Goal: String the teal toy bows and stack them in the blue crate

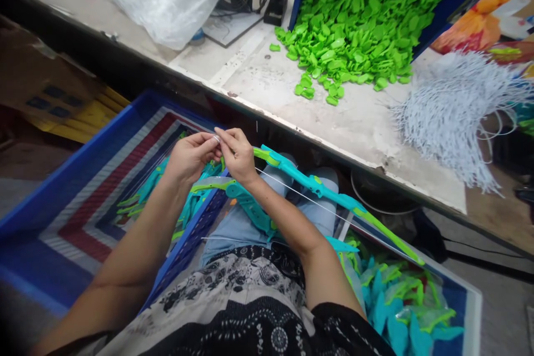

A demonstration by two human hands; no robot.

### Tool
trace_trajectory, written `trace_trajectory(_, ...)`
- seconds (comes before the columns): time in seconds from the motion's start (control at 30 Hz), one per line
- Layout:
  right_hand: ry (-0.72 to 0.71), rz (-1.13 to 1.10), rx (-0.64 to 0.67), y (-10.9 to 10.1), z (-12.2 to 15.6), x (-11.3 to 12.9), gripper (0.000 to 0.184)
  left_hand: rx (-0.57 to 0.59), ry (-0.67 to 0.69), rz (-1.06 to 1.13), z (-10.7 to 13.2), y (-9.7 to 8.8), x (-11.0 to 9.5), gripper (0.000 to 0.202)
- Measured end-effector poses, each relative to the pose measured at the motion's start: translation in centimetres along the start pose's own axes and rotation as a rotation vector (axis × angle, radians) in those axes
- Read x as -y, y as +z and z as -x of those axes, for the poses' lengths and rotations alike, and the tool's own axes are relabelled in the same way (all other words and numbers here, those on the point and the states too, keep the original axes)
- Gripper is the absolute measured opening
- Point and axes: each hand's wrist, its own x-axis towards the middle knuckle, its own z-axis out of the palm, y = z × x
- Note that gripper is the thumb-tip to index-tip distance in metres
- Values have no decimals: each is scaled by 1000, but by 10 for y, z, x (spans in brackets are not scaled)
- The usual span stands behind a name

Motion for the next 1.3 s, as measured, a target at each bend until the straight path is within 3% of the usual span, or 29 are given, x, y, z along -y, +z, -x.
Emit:
trace_trajectory(0.13,-18,41,34,-4,-4,2,24,-124,-4,103,0,6,2,18)
trace_trajectory(0.27,-107,62,39,-11,-11,0,17,-22,-57,152,-1,1,0,10)
trace_trajectory(0.47,-224,113,79,-18,-14,-1,14,47,15,-38,3,-4,-2,22)
trace_trajectory(0.73,-129,172,94,-26,-4,-3,16,-40,155,-356,4,-3,10,20)
trace_trajectory(0.93,-126,235,173,-26,14,-9,17,91,28,-326,8,-14,17,27)
trace_trajectory(1.1,-178,376,272,-23,28,-19,19,75,-27,-322,14,-28,37,29)
trace_trajectory(1.3,-69,539,249,-12,37,-45,20,-36,149,-374,12,-33,70,28)
